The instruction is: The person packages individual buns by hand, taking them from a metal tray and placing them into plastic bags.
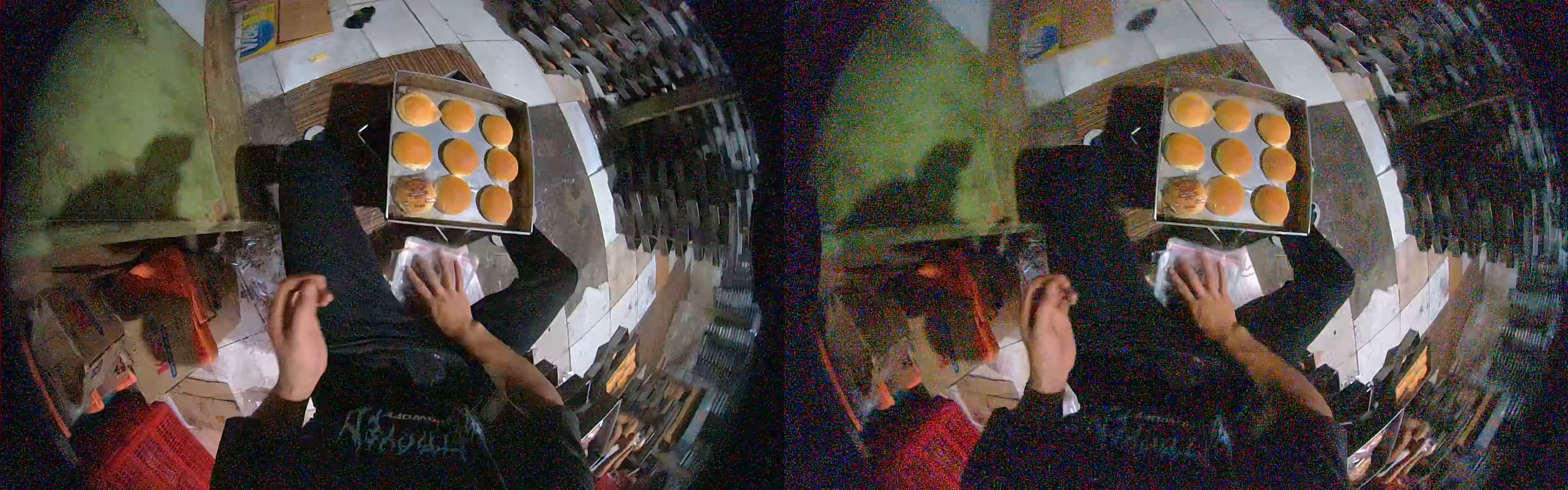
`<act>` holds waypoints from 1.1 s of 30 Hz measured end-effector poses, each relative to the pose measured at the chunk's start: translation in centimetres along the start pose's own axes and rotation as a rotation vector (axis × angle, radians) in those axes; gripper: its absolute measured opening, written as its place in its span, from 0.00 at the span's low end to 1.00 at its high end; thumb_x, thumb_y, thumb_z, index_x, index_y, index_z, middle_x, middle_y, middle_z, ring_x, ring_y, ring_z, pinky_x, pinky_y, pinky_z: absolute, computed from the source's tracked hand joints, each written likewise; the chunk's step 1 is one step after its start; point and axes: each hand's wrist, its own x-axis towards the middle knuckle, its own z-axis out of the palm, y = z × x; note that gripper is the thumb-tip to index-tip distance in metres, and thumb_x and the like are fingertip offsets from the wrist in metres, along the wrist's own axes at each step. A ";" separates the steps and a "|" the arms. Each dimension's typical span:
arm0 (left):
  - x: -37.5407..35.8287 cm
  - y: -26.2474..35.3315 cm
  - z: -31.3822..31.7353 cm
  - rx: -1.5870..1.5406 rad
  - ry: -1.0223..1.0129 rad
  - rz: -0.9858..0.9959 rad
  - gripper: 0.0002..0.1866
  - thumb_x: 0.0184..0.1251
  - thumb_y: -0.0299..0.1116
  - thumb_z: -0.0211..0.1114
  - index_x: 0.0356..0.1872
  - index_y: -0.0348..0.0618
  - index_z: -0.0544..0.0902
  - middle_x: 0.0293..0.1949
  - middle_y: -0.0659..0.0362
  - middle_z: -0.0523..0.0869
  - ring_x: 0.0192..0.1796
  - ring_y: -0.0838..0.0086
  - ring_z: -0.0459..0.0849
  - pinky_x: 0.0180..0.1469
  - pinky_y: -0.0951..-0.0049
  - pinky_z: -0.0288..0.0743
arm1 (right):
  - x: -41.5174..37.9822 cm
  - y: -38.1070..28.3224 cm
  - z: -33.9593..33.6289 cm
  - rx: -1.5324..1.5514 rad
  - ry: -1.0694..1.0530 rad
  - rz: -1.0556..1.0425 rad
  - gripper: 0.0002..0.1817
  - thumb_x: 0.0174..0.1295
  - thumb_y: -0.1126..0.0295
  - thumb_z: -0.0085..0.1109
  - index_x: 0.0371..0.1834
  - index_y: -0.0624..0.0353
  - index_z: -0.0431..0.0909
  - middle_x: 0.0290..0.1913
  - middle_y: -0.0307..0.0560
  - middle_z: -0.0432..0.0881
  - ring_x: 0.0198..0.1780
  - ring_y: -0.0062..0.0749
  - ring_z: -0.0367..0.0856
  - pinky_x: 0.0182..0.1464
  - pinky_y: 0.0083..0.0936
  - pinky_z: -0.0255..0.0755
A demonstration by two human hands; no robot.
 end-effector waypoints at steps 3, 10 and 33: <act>-0.6 -0.4 2.3 -0.025 -0.204 -0.008 0.07 0.64 0.29 0.52 0.38 0.36 0.75 0.35 0.59 0.78 0.37 0.77 0.75 0.44 0.78 0.68 | -1.2 -0.9 -0.1 -0.008 -0.193 -0.039 0.24 0.51 0.65 0.46 0.54 0.51 0.71 0.65 0.44 0.56 0.69 0.53 0.38 0.65 0.58 0.33; 0.0 -2.4 4.1 0.091 -0.321 -0.086 0.08 0.63 0.30 0.53 0.36 0.36 0.74 0.33 0.58 0.78 0.36 0.76 0.74 0.41 0.77 0.66 | -1.5 0.9 -1.5 0.521 -0.240 0.458 0.37 0.53 0.56 0.55 0.63 0.55 0.48 0.49 0.68 0.66 0.35 0.60 0.75 0.36 0.42 0.72; 3.1 -7.9 6.5 0.719 -0.911 0.270 0.14 0.57 0.35 0.61 0.40 0.37 0.75 0.34 0.54 0.80 0.39 0.64 0.79 0.42 0.69 0.71 | -1.3 3.3 -9.1 1.739 0.344 0.655 0.18 0.49 0.73 0.62 0.44 0.61 0.70 0.40 0.44 0.77 0.43 0.26 0.74 0.47 0.24 0.68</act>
